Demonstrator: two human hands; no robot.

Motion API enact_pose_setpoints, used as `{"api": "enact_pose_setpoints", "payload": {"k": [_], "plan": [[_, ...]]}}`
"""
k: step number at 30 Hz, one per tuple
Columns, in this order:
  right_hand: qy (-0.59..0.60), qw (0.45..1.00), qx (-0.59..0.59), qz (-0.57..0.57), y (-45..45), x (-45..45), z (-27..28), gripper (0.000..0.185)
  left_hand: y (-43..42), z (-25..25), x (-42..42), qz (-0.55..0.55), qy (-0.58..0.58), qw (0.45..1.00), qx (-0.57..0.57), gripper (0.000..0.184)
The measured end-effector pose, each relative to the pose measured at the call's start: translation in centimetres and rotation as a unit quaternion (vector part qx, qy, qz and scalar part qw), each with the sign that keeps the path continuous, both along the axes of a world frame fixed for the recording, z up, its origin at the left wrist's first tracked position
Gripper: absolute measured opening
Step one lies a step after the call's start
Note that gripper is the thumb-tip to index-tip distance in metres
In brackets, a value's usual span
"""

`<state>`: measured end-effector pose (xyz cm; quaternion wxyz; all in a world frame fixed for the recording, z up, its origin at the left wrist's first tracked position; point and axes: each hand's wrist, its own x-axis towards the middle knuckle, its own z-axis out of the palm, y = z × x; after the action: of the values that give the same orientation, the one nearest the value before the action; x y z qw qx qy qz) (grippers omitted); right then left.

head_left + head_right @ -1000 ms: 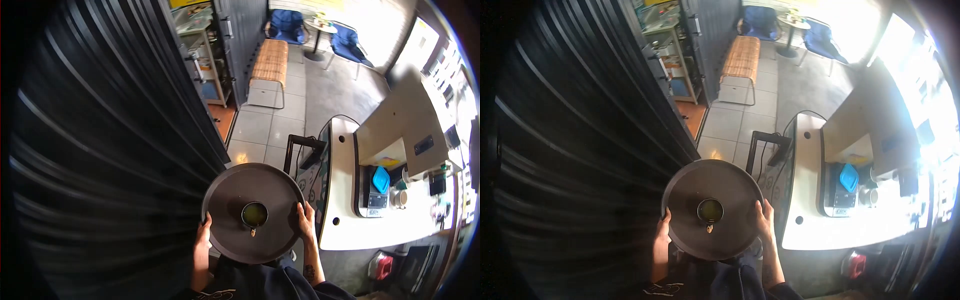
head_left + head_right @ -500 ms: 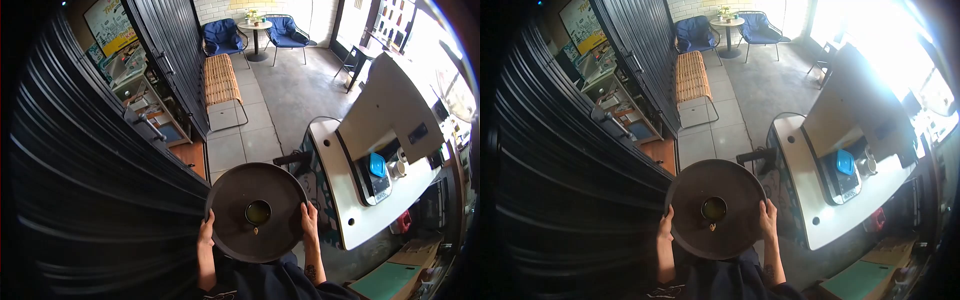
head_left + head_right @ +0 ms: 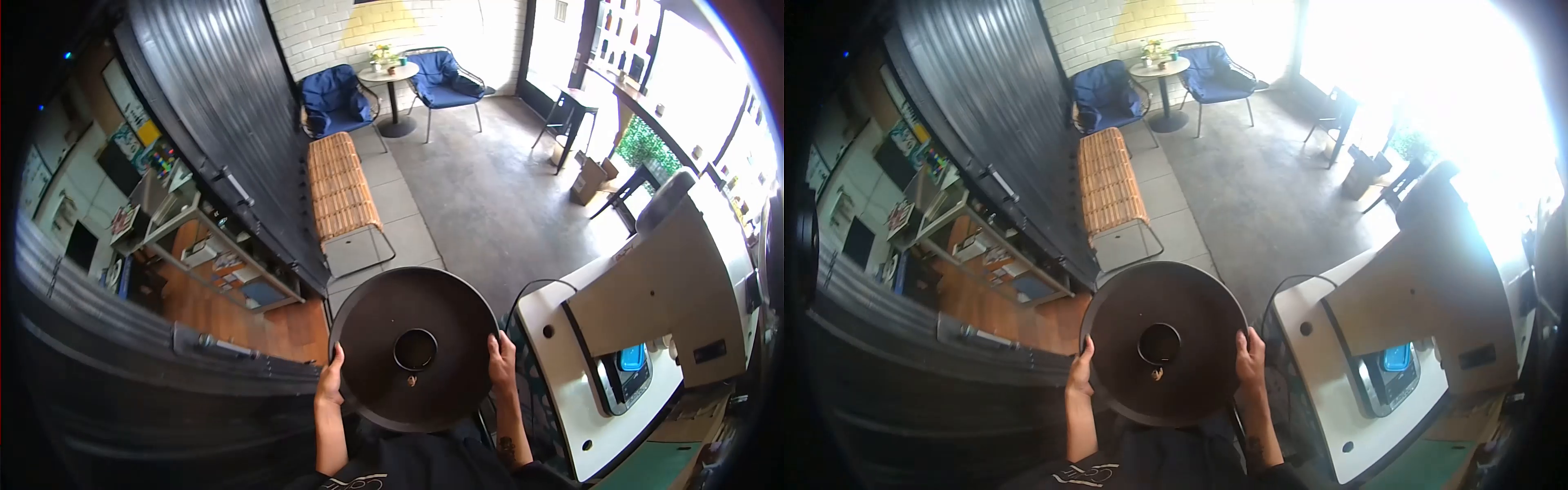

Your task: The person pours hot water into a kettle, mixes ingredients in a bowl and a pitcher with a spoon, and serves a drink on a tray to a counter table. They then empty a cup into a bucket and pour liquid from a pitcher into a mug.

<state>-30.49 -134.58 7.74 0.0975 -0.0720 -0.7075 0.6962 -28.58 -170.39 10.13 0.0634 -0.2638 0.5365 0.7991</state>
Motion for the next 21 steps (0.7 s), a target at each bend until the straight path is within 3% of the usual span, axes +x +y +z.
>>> {"api": "enact_pose_setpoints", "payload": {"k": [5,8,10,12,13,16,20,21], "plan": [[-0.038,0.997,0.008,-0.064,-0.4,-5.7,-0.6,0.022,-0.1,0.8,-9.9,-0.073,-0.010,0.997,0.009,0.067],[-0.029,0.991,0.037,-0.128,-1.5,-9.9,0.0,0.019,-2.0,-4.3,-16.8,-0.107,0.001,0.994,0.015,0.070],[-0.044,0.987,0.034,-0.149,-1.9,-12.8,0.1,0.019,-1.9,-3.3,-21.4,-0.140,0.007,0.990,0.022,0.071],[0.000,0.981,0.036,-0.191,-1.9,-15.7,-2.0,0.019,-1.7,-4.0,-27.0,-0.138,0.037,0.989,-0.033,0.057],[0.000,0.979,0.037,-0.202,-2.1,-16.5,-1.4,0.019,0.4,0.9,-28.4,-0.166,0.020,0.984,-0.058,0.072],[-0.030,0.967,0.048,-0.250,-2.1,-20.2,0.2,0.022,0.9,0.8,-35.3,-0.222,0.050,0.971,-0.075,0.074],[-0.065,0.950,0.039,-0.303,-1.4,-23.0,1.2,0.022,2.7,-0.7,-43.5,-0.276,-0.037,0.957,-0.081,0.077],[-0.084,0.947,0.038,-0.306,-1.0,-23.8,1.2,0.022,4.4,1.2,-44.7,-0.308,0.009,0.946,-0.098,0.085]]}}
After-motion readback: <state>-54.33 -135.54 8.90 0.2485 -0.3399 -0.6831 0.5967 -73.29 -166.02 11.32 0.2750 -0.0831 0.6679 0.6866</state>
